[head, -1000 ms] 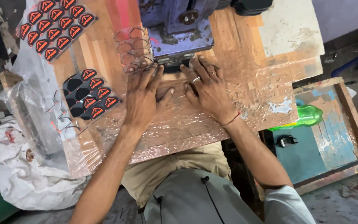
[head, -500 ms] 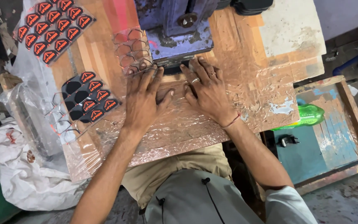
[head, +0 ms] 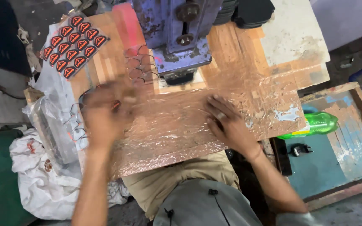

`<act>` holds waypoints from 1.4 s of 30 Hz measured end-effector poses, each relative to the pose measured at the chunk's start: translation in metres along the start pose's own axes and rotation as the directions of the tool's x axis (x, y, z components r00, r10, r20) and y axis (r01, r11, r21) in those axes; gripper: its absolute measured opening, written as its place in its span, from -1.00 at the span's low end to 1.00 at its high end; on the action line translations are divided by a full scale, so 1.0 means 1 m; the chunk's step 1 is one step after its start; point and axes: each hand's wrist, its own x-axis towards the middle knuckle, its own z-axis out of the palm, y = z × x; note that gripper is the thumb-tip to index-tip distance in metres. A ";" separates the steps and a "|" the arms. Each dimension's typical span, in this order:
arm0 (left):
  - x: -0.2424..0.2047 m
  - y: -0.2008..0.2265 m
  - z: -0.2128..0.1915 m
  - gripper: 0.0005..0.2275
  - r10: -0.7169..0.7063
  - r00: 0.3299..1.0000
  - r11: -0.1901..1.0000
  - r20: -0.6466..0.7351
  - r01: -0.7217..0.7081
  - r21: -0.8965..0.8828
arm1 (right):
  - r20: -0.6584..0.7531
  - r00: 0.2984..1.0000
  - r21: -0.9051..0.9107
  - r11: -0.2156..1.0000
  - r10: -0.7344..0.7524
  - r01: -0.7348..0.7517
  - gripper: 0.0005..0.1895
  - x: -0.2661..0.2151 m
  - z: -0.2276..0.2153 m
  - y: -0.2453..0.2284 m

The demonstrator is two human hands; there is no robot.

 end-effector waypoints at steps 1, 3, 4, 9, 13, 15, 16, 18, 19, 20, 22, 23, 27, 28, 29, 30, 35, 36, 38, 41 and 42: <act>-0.008 -0.021 -0.017 -0.57 -0.010 0.990 0.984 -0.142 0.035 0.173 | -0.015 0.999 0.047 0.998 0.043 -0.042 -0.55 -0.011 -0.006 -0.003; -0.033 -0.069 -0.041 -0.42 0.000 0.960 0.938 -0.278 0.097 0.334 | -0.023 0.996 0.097 0.992 0.086 -0.083 -0.58 -0.024 -0.012 -0.008; -0.049 -0.095 -0.049 -0.39 -0.188 0.952 0.945 -0.240 0.242 0.221 | -0.020 0.991 0.128 0.984 0.129 -0.125 -0.57 -0.025 -0.014 -0.011; -0.097 -0.092 -0.070 -0.29 -0.637 0.771 0.769 -0.003 0.636 -0.071 | 0.058 0.971 0.286 0.928 0.231 -0.238 -0.56 -0.016 -0.021 -0.041; -0.086 0.016 -0.026 -0.60 -0.465 0.883 0.866 -0.063 0.440 -0.237 | 0.235 0.961 0.616 0.742 0.147 -0.264 -0.36 0.021 -0.009 -0.070; -0.070 0.046 -0.001 -0.60 -0.438 0.899 0.871 0.002 0.425 -0.245 | 0.307 0.946 0.669 0.683 0.105 -0.293 -0.31 0.030 0.012 -0.065; -0.059 0.053 0.006 -0.57 -0.409 0.912 0.889 0.027 0.405 -0.213 | 0.268 0.958 0.569 0.785 0.103 -0.244 -0.44 0.032 0.018 -0.059; -0.034 0.061 0.007 -0.55 -0.368 0.928 0.910 0.058 0.373 -0.182 | 0.219 0.970 0.451 0.871 0.104 -0.195 -0.56 0.041 0.022 -0.047; -0.025 0.064 0.000 -0.49 -0.121 0.987 0.985 -0.110 0.106 -0.135 | 0.107 0.994 0.329 0.942 0.037 -0.070 -0.64 0.047 0.020 -0.044; -0.015 0.066 -0.007 -0.43 0.147 0.956 0.985 -0.255 -0.163 -0.047 | 0.006 0.999 0.184 0.982 -0.048 0.046 -0.71 0.053 0.017 -0.040; -0.004 0.049 0.002 -0.51 0.113 0.985 0.979 -0.129 -0.132 -0.154 | -0.004 0.995 0.131 0.987 -0.096 0.096 -0.71 0.060 0.025 -0.030; 0.001 0.039 0.004 -0.55 0.082 0.997 0.968 -0.007 -0.082 -0.237 | -0.012 0.986 0.090 0.982 -0.164 0.165 -0.71 0.068 0.031 -0.026; 0.013 -0.015 0.051 -0.31 -0.112 0.816 0.982 0.567 0.178 -0.062 | 0.009 0.965 0.043 0.964 -0.261 0.261 -0.78 0.087 0.032 -0.036; 0.015 -0.008 0.047 -0.32 -0.045 0.865 0.980 0.500 0.136 -0.147 | 0.022 0.968 0.075 0.966 -0.251 0.249 -0.78 0.086 0.036 -0.035; 0.017 0.001 0.047 -0.31 0.030 0.902 0.968 0.430 0.081 -0.238 | 0.039 0.972 0.099 0.969 -0.230 0.226 -0.78 0.082 0.037 -0.032; 0.017 0.006 0.047 -0.31 0.032 0.898 0.965 0.438 0.086 -0.247 | 0.048 0.974 0.098 0.972 -0.220 0.215 -0.78 0.055 0.044 -0.029; 0.021 0.017 0.039 -0.35 -0.076 0.867 0.972 0.492 0.175 -0.158 | 0.417 0.775 0.413 0.859 -0.474 0.303 -0.79 -0.023 -0.005 -0.075; 0.023 0.030 0.032 -0.35 -0.079 0.867 0.971 0.492 0.178 -0.158 | 0.419 0.774 0.415 0.858 -0.475 0.303 -0.79 -0.024 -0.016 -0.074; 0.028 0.061 0.018 -0.53 -0.217 0.811 0.976 0.543 0.193 0.103 | 0.504 0.863 0.616 0.716 -0.037 -0.329 -0.91 -0.027 -0.043 -0.073; -0.008 0.043 0.068 -0.66 0.287 0.954 0.958 0.085 -0.287 -0.008 | 0.099 0.953 0.498 0.816 0.285 -0.296 -0.93 -0.081 -0.042 0.029; -0.009 0.042 0.063 -0.66 0.292 0.953 0.956 0.079 -0.294 0.009 | 0.087 0.958 0.505 0.817 0.273 -0.278 -0.93 -0.065 -0.048 0.034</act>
